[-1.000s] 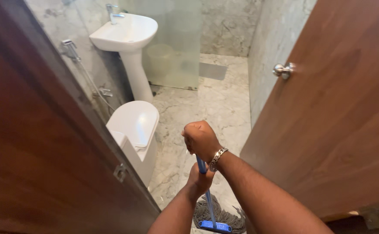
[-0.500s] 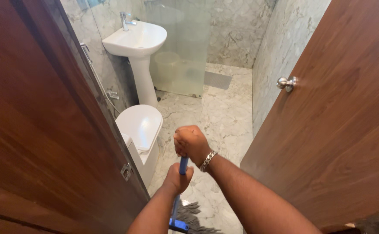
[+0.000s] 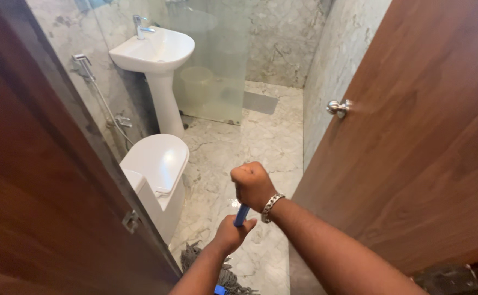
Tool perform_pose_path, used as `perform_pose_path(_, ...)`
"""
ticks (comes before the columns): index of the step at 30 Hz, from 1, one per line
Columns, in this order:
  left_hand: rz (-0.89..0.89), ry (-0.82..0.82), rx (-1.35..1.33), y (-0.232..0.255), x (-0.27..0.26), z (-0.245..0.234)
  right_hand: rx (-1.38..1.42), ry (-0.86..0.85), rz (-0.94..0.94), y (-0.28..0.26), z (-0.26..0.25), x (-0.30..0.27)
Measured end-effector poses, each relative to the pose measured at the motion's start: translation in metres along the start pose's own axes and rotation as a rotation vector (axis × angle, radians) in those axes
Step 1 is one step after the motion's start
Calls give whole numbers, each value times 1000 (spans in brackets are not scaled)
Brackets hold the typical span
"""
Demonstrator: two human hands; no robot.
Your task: The person mops the marble floor of a bathroom using a blue mop. They clean the area near the toilet and sink, then move into the shower stall to mop the floor around the drain and along the walls.
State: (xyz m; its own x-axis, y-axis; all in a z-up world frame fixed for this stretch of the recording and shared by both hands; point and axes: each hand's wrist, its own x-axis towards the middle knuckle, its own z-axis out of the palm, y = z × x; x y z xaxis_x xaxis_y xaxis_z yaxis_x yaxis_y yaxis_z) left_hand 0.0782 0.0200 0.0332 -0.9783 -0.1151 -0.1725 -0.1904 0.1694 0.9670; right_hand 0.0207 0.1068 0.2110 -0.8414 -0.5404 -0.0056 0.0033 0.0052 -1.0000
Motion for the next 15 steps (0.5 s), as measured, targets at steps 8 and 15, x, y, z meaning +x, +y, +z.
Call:
perform_pose_path(8,-20,-131,-105,26,10,77,-126,190,74,-21,-70,-34)
perform_pose_path(15,45,-206,-129,49,11,118,-89,237,76,-33,-109,-56)
